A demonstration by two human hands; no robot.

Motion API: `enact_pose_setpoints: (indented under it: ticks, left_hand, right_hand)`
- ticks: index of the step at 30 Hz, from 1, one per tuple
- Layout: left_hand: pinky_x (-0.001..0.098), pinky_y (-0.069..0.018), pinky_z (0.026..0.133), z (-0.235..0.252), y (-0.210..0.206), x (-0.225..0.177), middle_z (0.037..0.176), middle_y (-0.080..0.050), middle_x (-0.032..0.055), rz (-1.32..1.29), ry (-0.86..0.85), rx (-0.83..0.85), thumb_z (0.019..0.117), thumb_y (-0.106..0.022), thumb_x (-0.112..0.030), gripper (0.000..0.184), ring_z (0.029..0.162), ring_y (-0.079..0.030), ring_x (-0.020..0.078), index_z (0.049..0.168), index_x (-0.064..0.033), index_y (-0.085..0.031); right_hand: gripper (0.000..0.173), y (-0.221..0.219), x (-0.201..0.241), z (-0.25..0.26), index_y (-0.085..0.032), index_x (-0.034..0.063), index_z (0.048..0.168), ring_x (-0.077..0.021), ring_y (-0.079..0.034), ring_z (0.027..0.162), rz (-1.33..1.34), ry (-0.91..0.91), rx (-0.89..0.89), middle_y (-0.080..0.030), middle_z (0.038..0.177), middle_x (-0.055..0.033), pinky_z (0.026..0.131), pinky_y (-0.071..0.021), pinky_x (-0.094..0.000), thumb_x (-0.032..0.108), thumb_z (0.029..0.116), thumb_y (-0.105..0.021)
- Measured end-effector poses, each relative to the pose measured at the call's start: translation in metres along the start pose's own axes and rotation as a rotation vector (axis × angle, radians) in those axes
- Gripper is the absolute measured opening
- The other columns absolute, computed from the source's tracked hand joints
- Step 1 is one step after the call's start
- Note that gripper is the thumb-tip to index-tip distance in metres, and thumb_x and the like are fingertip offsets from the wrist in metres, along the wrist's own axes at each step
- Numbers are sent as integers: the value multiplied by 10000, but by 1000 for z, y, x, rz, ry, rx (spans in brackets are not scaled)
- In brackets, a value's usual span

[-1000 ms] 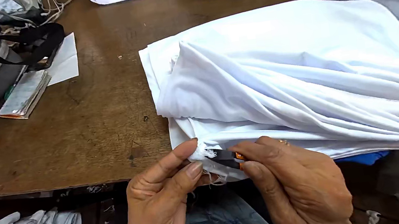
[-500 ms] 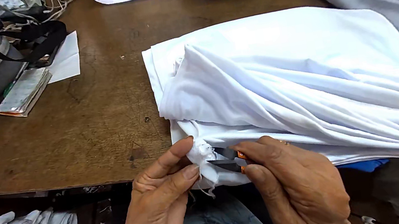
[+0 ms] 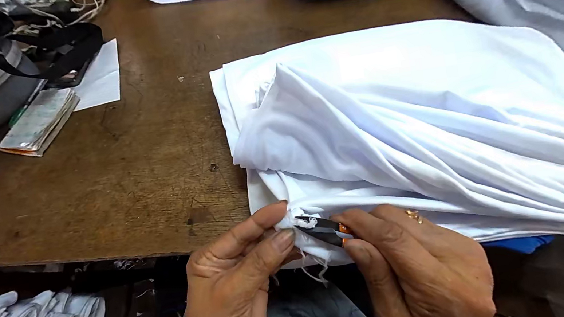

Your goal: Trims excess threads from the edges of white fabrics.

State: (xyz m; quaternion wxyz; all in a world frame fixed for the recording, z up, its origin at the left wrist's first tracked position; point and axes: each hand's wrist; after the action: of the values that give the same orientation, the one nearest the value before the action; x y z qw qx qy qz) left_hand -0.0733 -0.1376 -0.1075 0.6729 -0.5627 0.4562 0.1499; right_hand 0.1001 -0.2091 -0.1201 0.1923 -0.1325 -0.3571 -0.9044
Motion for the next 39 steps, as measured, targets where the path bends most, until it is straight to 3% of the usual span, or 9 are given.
enact_pose_setpoints:
  ticks: [3, 11, 15, 21, 24, 27, 39]
  left_hand:
    - [351, -629, 828, 0, 1, 0, 1043, -742, 187, 69, -62, -1, 907, -727, -9, 379, 890, -748, 205, 1284, -37, -706]
    - [332, -629, 801, -2, 1, 3, 951, -752, 152, 224, -169, -6, 880, -764, -16, 499, 822, -742, 177, 1362, -94, -665]
    - [319, -632, 779, -3, 2, 4, 942, -752, 153, 262, -181, -25, 870, -764, 1, 540, 807, -742, 177, 1386, -107, -649]
    - [343, -636, 784, -5, 1, 5, 934, -749, 165, 268, -173, -13, 873, -751, 17, 611, 803, -746, 199, 1447, -108, -587]
    - [385, -645, 773, -5, 0, 3, 977, -742, 189, 169, -125, 6, 925, -696, 10, 523, 818, -753, 232, 1426, -110, -606]
    - [415, -653, 753, -5, -3, -2, 1011, -731, 206, 23, -25, -19, 963, -635, 18, 433, 826, -758, 250, 1382, -89, -638]
    - [422, -648, 792, -11, -9, 0, 1072, -716, 242, -63, 61, -61, 998, -563, 31, 437, 863, -759, 277, 1424, -62, -593]
  right_hand:
    - [339, 0, 0, -3, -697, 56, 1074, -108, -558, 693, -36, 1, 0, -604, 781, -38, 595, -424, -252, 313, 1086, -475]
    - [360, 0, 2, -3, -696, 52, 1083, -114, -541, 672, -81, 5, -1, -587, 764, -40, 582, -409, -251, 331, 1088, -468]
    - [335, -2, 3, -7, -703, 55, 1031, -119, -538, 648, -118, 2, -16, -584, 737, -38, 558, -394, -257, 309, 1080, -490]
    - [315, -2, 3, -8, -694, 54, 1043, -121, -530, 651, -108, 16, -21, -574, 745, -37, 563, -393, -258, 296, 1079, -494]
    - [343, 8, 0, -13, -689, 77, 1048, -111, -549, 677, -70, -14, -10, -592, 763, -32, 594, -420, -254, 325, 1093, -455]
    - [412, 16, -7, -21, -680, 66, 1132, -127, -569, 707, -105, -33, 7, -611, 799, -55, 615, -442, -273, 370, 1100, -404]
    - [368, 1, 3, -16, -691, 43, 1200, -148, -552, 715, -183, 28, -69, -614, 816, -64, 624, -420, -271, 336, 1069, -510]
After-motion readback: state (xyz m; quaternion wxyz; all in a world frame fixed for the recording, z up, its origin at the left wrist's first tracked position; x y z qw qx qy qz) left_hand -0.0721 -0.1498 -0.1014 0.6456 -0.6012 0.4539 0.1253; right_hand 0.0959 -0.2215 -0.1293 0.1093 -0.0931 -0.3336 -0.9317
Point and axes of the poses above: each hand's wrist, its own z-axis towards the middle knuckle, its own y-axis out of the back of the hand, x = y × z
